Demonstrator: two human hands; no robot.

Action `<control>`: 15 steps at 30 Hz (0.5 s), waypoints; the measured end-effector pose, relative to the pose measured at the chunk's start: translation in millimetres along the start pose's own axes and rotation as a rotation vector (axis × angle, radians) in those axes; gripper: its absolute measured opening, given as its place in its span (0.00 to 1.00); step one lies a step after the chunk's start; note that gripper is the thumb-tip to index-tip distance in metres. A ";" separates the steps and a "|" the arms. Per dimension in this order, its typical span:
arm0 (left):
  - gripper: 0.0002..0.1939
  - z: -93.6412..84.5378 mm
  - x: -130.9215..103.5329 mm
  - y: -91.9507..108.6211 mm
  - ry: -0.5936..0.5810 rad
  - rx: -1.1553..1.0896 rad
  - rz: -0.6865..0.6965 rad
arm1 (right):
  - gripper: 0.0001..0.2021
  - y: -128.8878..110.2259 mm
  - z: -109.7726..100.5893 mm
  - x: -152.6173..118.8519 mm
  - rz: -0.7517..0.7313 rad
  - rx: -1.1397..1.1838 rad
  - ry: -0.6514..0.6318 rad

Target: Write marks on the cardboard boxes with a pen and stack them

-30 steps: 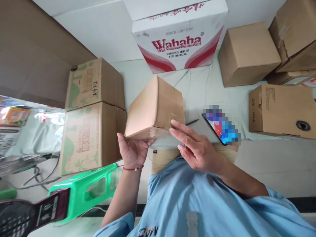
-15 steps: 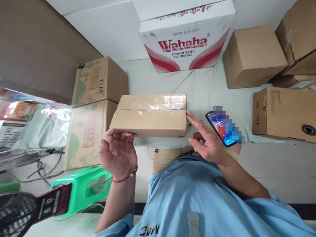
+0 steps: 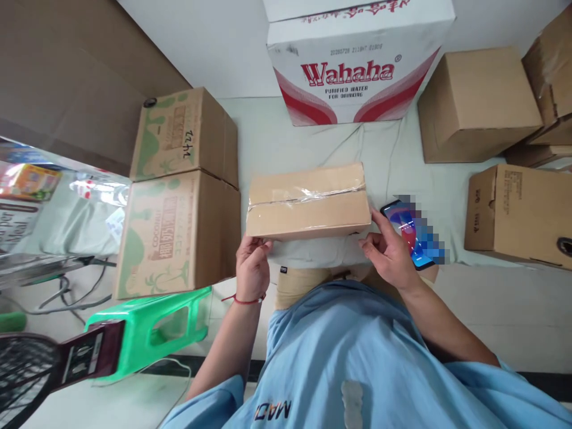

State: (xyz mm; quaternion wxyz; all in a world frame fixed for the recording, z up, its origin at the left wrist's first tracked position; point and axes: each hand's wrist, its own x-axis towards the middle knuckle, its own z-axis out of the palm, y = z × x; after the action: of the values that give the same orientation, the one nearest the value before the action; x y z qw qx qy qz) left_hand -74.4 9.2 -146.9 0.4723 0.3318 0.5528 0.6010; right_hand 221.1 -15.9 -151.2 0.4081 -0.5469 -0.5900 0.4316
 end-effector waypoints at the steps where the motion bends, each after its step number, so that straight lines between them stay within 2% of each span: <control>1: 0.15 0.1 -3.7 -2.2 -0.016 -0.012 -0.017 | 0.30 -0.7 -0.1 0.2 0.052 0.046 0.005; 4: 0.20 0.0 -22.0 0.0 -0.079 0.003 0.024 | 0.26 0.1 -4.7 4.2 0.147 0.162 0.070; 8: 0.25 4.9 -48.7 18.3 -0.357 0.165 0.199 | 0.27 6.5 -20.5 15.8 0.180 0.330 0.227; 10: 0.26 11.1 -56.2 27.0 -0.469 0.267 0.294 | 0.26 6.7 -29.4 20.9 0.171 0.365 0.266; 12: 0.27 17.2 -58.6 31.8 -0.512 0.292 0.352 | 0.26 2.4 -36.6 23.3 0.149 0.370 0.274; 15: 0.27 20.0 -55.0 32.7 -0.488 0.212 0.337 | 0.29 -10.9 -43.5 20.4 0.135 0.355 0.239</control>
State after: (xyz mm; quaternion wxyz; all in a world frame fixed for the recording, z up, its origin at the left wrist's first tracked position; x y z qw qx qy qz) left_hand -44.2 -33.3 -104.7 0.4477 0.6005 0.4201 0.5123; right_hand 258.0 6.8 -127.8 0.5351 -0.5520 -0.4142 0.4872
